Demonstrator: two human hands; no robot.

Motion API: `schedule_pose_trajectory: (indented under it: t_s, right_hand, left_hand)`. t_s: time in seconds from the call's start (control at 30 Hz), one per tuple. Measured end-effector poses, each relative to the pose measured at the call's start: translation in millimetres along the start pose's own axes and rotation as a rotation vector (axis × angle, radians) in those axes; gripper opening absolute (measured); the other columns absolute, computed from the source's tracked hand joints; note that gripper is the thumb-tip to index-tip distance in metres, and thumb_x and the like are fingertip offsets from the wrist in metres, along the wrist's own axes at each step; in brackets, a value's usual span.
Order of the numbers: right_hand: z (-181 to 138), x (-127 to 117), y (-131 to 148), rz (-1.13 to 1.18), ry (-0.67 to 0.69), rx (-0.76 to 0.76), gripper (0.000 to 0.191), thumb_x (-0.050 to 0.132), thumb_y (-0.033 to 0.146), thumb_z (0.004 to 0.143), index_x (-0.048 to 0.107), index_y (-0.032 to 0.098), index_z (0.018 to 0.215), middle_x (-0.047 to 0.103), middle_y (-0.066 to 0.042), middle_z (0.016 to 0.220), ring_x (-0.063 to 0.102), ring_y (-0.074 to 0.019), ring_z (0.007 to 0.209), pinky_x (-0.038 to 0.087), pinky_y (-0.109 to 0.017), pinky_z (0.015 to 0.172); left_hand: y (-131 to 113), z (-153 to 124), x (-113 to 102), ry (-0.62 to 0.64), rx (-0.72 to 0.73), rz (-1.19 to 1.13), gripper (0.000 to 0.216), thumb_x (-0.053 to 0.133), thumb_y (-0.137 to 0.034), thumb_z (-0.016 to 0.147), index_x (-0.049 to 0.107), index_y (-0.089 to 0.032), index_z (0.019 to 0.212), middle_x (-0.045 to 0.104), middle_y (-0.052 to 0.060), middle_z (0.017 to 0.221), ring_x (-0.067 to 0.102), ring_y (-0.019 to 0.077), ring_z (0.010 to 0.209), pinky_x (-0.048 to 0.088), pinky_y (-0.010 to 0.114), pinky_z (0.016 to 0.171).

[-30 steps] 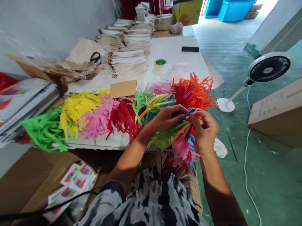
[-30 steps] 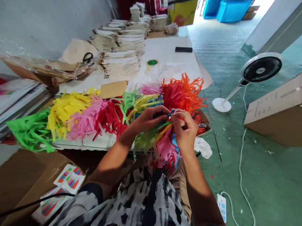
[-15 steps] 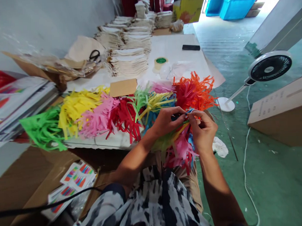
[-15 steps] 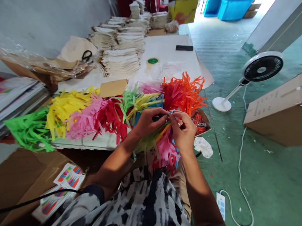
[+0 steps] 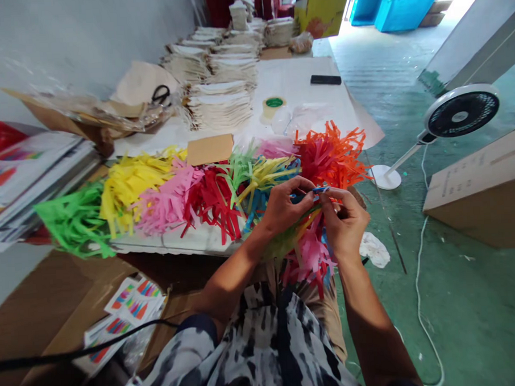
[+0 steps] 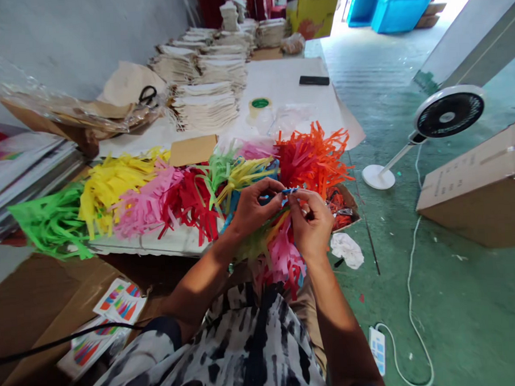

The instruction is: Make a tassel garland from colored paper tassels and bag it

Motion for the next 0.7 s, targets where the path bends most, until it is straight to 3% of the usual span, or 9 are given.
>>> schedule_pose_trajectory:
  t_s: [0.17, 0.27, 0.4, 0.57, 0.7]
  right_hand:
    - [1.0, 4.9, -3.8, 0.029, 0.067, 0.027, 0.019, 0.071, 0.040, 0.095, 0.074, 0.022, 0.093, 0.070, 0.000, 0.083, 0.040, -0.0089, 0.054, 0.032, -0.026, 0.053]
    - [3.2, 5.4, -1.2, 0.031, 0.086, 0.016, 0.017, 0.070, 0.038, 0.095, 0.074, 0.022, 0.093, 0.071, -0.001, 0.086, 0.047, -0.0106, 0.058, 0.036, -0.026, 0.055]
    - [4.8, 8.7, 11.4, 0.004, 0.140, -0.030, 0.014, 0.072, 0.035, 0.094, 0.075, 0.022, 0.090, 0.073, -0.006, 0.101, 0.063, -0.0157, 0.077, 0.044, -0.027, 0.060]
    - [6.0, 18.8, 5.3, -0.018, 0.261, 0.057, 0.018, 0.072, 0.036, 0.092, 0.075, 0.020, 0.083, 0.074, -0.008, 0.108, 0.063, -0.0136, 0.071, 0.046, -0.027, 0.058]
    - [7.6, 21.9, -7.3, 0.051, 0.290, 0.120, 0.019, 0.074, 0.037, 0.089, 0.075, 0.020, 0.081, 0.075, -0.010, 0.108, 0.068, -0.0189, 0.087, 0.052, -0.030, 0.069]
  left_hand:
    - [23.5, 2.0, 10.0, 0.126, -0.192, -0.423, 0.027, 0.080, -0.037, 0.081, 0.064, -0.018, 0.091, 0.067, -0.001, 0.076, 0.063, 0.0117, 0.068, 0.051, 0.026, 0.068]
    - [33.3, 2.8, 9.9, 0.135, -0.264, -0.501, 0.033, 0.083, -0.039, 0.080, 0.063, -0.018, 0.093, 0.069, -0.001, 0.075, 0.065, 0.0126, 0.067, 0.052, 0.027, 0.069]
    - [32.8, 6.7, 0.3, 0.065, -0.211, -0.388, 0.032, 0.083, -0.038, 0.079, 0.063, -0.017, 0.094, 0.068, -0.001, 0.078, 0.065, 0.0118, 0.068, 0.053, 0.026, 0.069]
    - [9.5, 7.2, -9.9, -0.018, -0.014, -0.052, 0.014, 0.074, -0.026, 0.084, 0.067, -0.018, 0.094, 0.069, 0.000, 0.085, 0.064, 0.0112, 0.075, 0.050, 0.023, 0.068]
    - [-4.8, 2.3, -10.7, -0.036, 0.084, 0.162, 0.009, 0.068, -0.025, 0.089, 0.068, -0.020, 0.095, 0.072, 0.001, 0.091, 0.067, 0.0129, 0.082, 0.054, 0.025, 0.075]
Point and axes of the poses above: each hand's wrist, its own z-axis towards the middle knuckle, its own x-axis out of the palm, y = z × x, the point moved 10 cm from there along z, towards the middle knuckle
